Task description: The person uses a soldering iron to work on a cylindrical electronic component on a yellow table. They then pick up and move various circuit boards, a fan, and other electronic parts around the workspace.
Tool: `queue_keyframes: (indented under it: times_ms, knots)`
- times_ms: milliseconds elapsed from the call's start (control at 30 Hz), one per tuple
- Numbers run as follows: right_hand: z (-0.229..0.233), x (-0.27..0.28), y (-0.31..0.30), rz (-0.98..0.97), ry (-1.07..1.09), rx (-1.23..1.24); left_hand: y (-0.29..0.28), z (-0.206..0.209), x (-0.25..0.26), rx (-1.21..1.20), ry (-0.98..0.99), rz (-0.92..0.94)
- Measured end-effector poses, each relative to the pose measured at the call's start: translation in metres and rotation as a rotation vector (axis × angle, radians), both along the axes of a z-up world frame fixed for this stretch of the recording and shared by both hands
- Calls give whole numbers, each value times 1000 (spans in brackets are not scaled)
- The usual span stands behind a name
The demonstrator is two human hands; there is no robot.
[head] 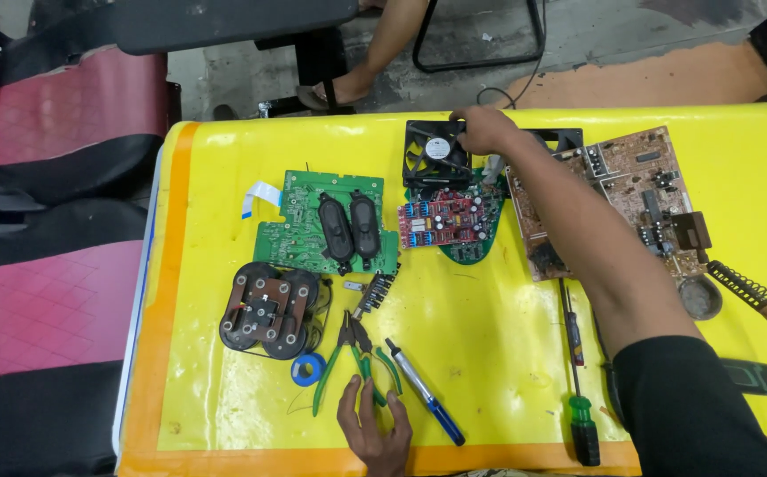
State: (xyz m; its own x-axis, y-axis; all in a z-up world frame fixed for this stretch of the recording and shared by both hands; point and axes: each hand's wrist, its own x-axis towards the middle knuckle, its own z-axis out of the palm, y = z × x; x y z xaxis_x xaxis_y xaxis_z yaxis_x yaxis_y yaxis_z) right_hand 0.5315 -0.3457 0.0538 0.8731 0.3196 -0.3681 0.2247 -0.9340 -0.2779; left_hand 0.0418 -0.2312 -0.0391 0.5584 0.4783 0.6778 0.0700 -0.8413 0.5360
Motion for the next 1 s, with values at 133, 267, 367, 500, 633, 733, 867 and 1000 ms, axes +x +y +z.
queue_keyframes:
  times_ms: [133,267,367,500,633,733,867,1000]
  knots:
    - [-15,16,-11,-8,-107,73,2,-3,2,17,9,-5]
    - [-2,7,-15,-122,-23,243,1,-2,4,12,17,0]
    - [4,3,-20,-139,7,362,1,-5,3,-28,26,8]
    - [10,1,-24,-146,8,463,1,-8,2,-76,45,8]
    - [16,0,-34,-117,-47,500,1,-11,2,-99,66,-11]
    - [34,-9,-39,-173,21,634,1,-14,1,-115,78,-5]
    - [55,-22,-46,-124,17,734,2,-15,2,-138,72,-26]
    - [61,-30,-52,-84,64,807,1,-10,2,-104,59,-11]
